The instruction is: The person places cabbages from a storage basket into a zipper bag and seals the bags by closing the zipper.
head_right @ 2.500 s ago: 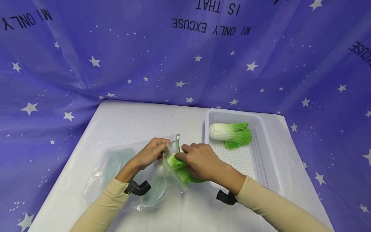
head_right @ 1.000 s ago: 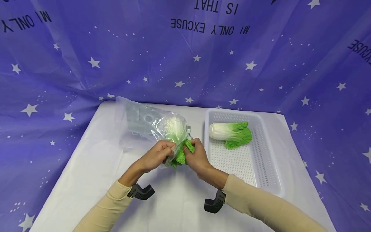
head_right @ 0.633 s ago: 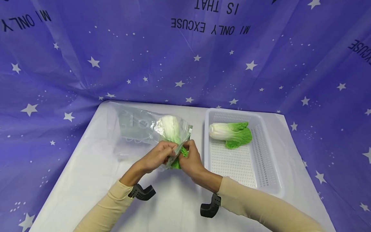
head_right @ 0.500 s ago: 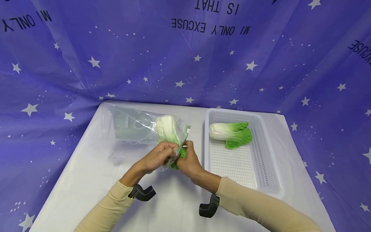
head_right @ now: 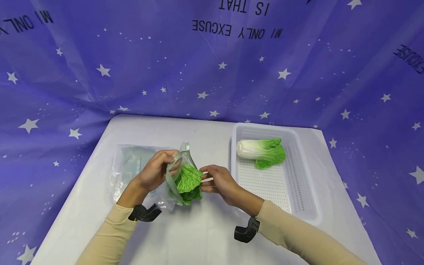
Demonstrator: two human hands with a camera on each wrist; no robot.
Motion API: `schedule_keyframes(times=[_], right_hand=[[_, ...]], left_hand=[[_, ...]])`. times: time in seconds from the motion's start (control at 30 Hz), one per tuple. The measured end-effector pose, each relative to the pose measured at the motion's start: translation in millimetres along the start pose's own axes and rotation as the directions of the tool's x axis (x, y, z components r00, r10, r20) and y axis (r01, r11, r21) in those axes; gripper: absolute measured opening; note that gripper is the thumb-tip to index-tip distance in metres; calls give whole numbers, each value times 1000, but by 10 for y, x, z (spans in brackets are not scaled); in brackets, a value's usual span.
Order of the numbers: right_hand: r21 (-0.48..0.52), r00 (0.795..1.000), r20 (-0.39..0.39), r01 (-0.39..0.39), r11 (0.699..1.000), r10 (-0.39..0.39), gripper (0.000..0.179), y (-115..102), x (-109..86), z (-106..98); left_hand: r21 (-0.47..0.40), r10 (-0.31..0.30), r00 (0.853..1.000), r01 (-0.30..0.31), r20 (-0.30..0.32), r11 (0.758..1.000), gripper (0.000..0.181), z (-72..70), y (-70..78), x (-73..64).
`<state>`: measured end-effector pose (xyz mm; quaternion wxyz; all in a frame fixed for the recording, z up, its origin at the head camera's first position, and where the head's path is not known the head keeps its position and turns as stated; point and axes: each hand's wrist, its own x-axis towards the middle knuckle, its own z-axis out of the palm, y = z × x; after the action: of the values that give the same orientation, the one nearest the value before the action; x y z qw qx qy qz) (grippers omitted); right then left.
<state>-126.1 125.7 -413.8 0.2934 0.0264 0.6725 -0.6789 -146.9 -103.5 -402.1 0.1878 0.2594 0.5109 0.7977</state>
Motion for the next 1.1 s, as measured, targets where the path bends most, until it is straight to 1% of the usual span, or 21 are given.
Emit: schedule_keyframes(times=[0.07,0.13,0.27,0.37,0.43,0.5,0.53,0.6,0.63,0.67,0.73,0.77,0.83,0.9,1.0,1.03,1.07,1.1], right_hand=[[2,1000,-21,-1,1000,1,32,-6,13,-28],[-45,1000,-19,-7,999,6,30,1,28,-48],[-176,1000,28,2,984,3,27,38,59,-73],[-235,998,65,35,971,-20,26,54,69,-80],[-269,995,76,76,960,-58,22,51,70,-76],[-318,991,76,130,939,-112,14,41,75,-68],[-353,987,71,161,922,-146,14,31,78,-64],[-417,976,56,212,884,-208,20,-18,81,-60],[-451,970,49,234,861,-238,22,-64,82,-65],[-481,962,42,256,838,-270,24,-132,80,-79],[-512,947,27,289,809,-321,21,-328,55,-123],[-521,937,18,307,797,-350,20,-451,38,-153],[-541,910,5,351,764,-414,20,-729,-16,-218],[-563,880,0,393,727,-476,21,-1003,-83,-271],[-632,830,-1,432,644,-557,25,-1360,-196,-317],[-650,813,-2,441,619,-582,26,-1462,-231,-330],[-666,788,-7,455,591,-616,26,-1554,-264,-333],[-686,770,-10,459,564,-638,27,-1634,-294,-338]], left_hand=[[-40,24,1000,-23,14,999,24,-43,49,-23],[-58,41,999,-40,29,998,25,-67,93,-38],[-66,44,998,-41,34,997,27,-70,159,-44],[-69,41,999,-39,32,997,27,-59,181,-36],[-73,42,999,-39,35,997,27,-54,188,-30],[-72,42,998,-39,40,997,27,-58,190,-26],[-70,40,998,-38,40,997,27,-59,192,-24],[-57,41,999,-39,35,998,27,-64,208,-19],[-45,40,999,-39,23,998,27,-64,226,-12],[-25,39,999,-39,3,999,26,-59,256,1],[15,46,998,-45,-50,999,25,-28,360,49],[39,61,995,-58,-78,998,25,-10,435,84],[75,86,985,-75,-150,994,25,44,623,171],[105,117,972,-97,-203,990,25,99,832,270],[161,164,951,-125,-260,979,27,170,1120,404],[192,183,946,-134,-269,972,28,184,1197,446],[230,209,937,-146,-281,962,28,202,1263,483],[273,231,929,-152,-288,950,28,217,1320,519]])
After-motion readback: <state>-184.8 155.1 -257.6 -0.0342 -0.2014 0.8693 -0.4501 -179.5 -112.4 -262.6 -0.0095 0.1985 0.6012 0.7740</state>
